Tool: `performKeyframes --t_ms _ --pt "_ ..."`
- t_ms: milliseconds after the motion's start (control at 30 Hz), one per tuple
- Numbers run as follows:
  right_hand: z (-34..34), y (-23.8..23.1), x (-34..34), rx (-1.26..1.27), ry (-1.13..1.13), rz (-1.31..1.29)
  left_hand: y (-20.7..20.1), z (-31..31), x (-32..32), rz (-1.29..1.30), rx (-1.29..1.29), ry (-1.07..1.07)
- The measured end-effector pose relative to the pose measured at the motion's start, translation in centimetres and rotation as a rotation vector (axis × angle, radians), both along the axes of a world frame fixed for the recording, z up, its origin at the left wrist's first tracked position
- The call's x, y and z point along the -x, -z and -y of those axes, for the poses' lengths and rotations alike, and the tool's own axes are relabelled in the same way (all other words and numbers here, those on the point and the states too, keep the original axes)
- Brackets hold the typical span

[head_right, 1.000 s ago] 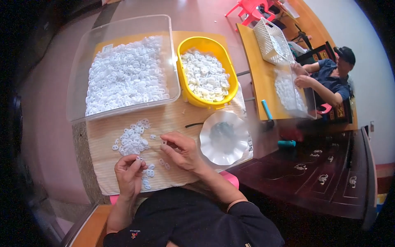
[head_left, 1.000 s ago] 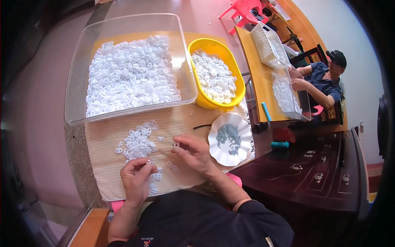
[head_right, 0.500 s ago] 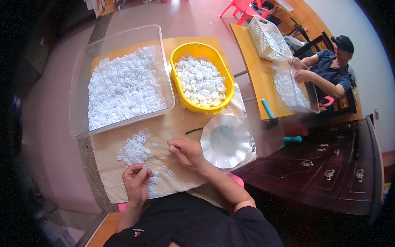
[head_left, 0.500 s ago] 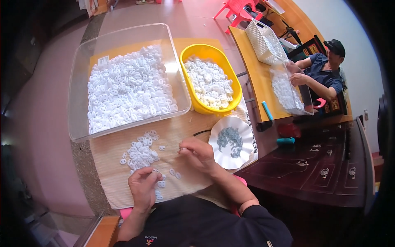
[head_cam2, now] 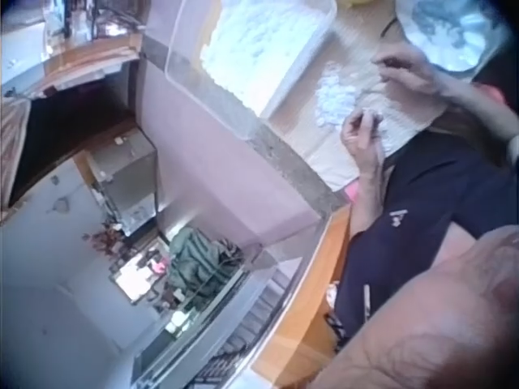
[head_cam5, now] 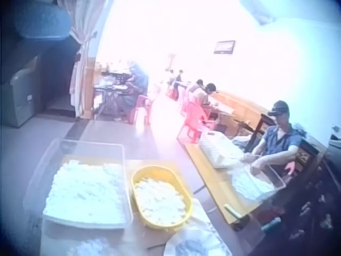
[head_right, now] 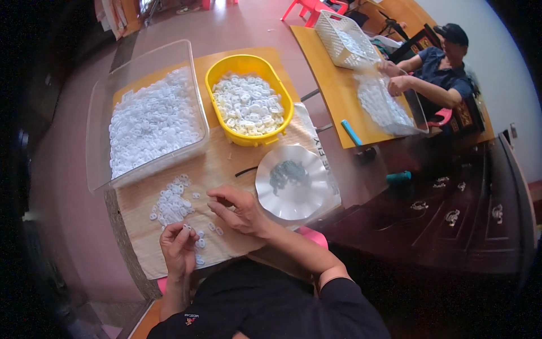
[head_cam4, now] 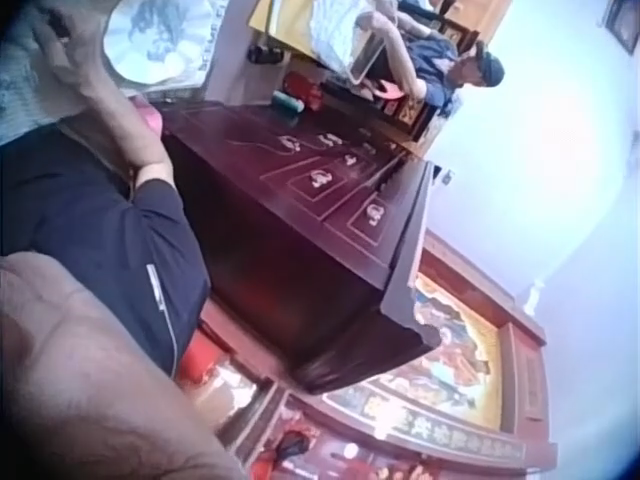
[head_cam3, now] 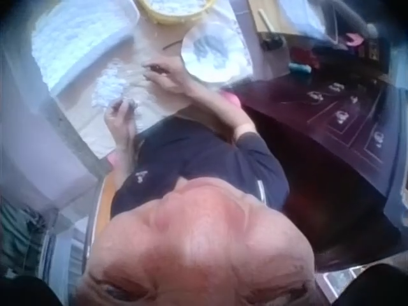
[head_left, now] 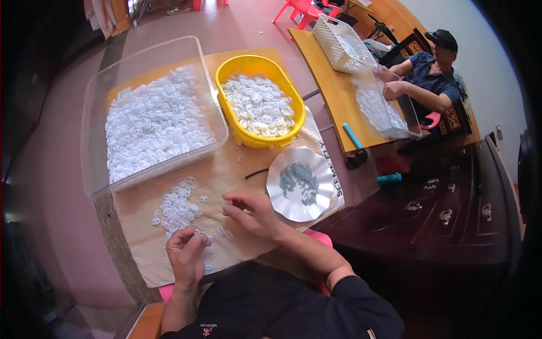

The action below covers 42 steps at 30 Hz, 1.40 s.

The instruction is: Manually inserting small blue pins into white plastic connectors at a workstation.

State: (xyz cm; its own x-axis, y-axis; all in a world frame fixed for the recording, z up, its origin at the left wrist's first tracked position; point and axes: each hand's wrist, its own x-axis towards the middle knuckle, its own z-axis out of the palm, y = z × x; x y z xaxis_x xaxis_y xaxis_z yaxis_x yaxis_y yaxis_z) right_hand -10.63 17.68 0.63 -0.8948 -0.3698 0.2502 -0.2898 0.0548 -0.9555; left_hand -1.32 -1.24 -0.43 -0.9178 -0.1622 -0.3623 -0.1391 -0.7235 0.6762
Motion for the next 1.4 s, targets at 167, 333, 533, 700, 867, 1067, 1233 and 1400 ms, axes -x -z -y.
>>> performKeyframes --t_ms 167,333,533,700,867,1067,1233,1400 --pt "-1.0 -1.7 -0.1 0.078 0.065 -0.051 -0.3 -0.4 -0.4 -0.034 0.025 -0.005" --pt "-4.4 -6.7 1.5 0.188 0.283 -0.112 0.1 -0.2 -0.4 -0.064 0.016 -0.017" --pt "-14.3 -15.6 8.4 0.15 0.685 -0.362 -0.2 0.2 -0.4 -0.08 0.048 -0.022" --pt "-23.2 -19.6 12.1 0.172 0.939 -0.418 0.0 0.0 -0.2 -0.1 0.03 0.007" --pt "-22.7 -17.9 10.4 0.179 0.909 -0.367 0.5 0.2 -0.2 -0.137 -0.014 0.02" --pt "-17.3 -13.5 6.3 0.151 0.773 -0.266 0.4 0.2 -0.4 -0.145 -0.037 0.037" --pt "-13.1 -11.2 3.3 0.177 0.593 -0.159 -0.1 0.2 -0.3 -0.107 -0.018 0.024" --pt "-10.3 -9.5 1.2 0.146 0.455 -0.098 0.0 0.2 -0.3 -0.106 -0.009 0.029"
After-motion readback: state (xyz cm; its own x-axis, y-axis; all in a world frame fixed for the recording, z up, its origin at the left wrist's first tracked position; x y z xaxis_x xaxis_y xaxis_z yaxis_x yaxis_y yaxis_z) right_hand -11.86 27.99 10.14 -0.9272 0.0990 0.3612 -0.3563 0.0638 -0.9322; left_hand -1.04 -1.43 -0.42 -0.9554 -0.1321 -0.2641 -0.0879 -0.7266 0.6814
